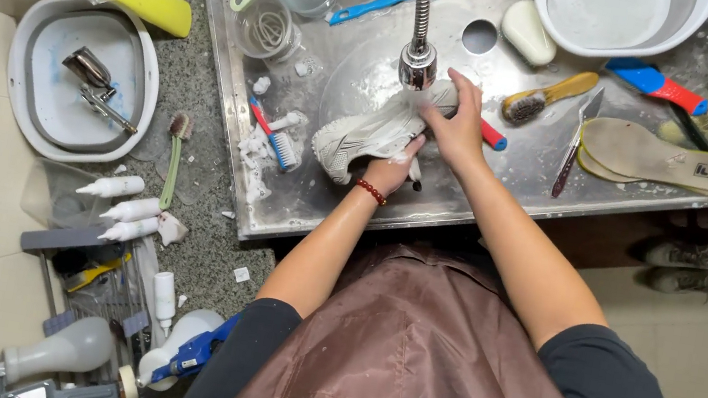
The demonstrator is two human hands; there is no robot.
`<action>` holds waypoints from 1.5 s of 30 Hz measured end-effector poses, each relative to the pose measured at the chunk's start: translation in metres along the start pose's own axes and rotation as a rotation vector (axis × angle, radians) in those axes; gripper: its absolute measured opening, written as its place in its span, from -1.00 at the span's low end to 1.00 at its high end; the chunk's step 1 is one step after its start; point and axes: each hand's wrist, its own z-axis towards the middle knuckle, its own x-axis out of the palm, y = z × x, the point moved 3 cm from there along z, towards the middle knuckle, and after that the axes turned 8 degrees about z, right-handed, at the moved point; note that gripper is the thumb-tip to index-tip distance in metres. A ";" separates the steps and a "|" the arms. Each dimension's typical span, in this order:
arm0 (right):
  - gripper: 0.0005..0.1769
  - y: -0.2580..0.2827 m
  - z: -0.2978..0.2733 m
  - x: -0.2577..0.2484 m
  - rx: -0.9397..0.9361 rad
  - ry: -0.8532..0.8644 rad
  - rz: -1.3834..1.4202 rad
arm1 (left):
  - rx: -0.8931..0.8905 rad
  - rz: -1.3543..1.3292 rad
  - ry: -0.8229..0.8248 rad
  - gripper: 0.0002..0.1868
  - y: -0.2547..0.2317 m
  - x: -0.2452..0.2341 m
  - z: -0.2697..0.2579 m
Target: Wash a grey sneaker using soap, brushes, and a faucet sprayer in a shop sink.
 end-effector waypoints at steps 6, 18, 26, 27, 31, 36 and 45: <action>-0.52 -0.040 -0.002 0.007 0.485 -0.149 0.666 | -0.365 -0.197 0.310 -0.65 -0.088 -0.049 -0.003; -0.61 -0.007 -0.016 -0.043 0.244 -0.423 0.568 | -0.294 -0.899 0.007 -0.71 -0.077 -0.036 0.030; -0.62 -0.034 -0.023 -0.057 0.272 -0.250 0.631 | -0.361 -1.145 -0.077 -0.70 -0.098 -0.017 0.037; -0.61 -0.041 -0.024 -0.057 0.297 -0.224 0.666 | -0.393 -1.150 -0.105 -0.69 -0.107 -0.019 0.037; -0.52 -0.048 -0.030 -0.065 0.267 0.008 0.686 | -0.483 -1.175 -0.213 -0.68 -0.106 -0.015 0.035; -0.19 -0.008 -0.041 -0.079 0.788 0.288 0.898 | -0.324 -1.093 -0.196 -0.56 -0.103 -0.004 0.025; -0.12 -0.039 -0.037 -0.082 0.428 0.331 0.858 | -0.306 -0.788 -0.314 -0.67 -0.104 -0.012 0.020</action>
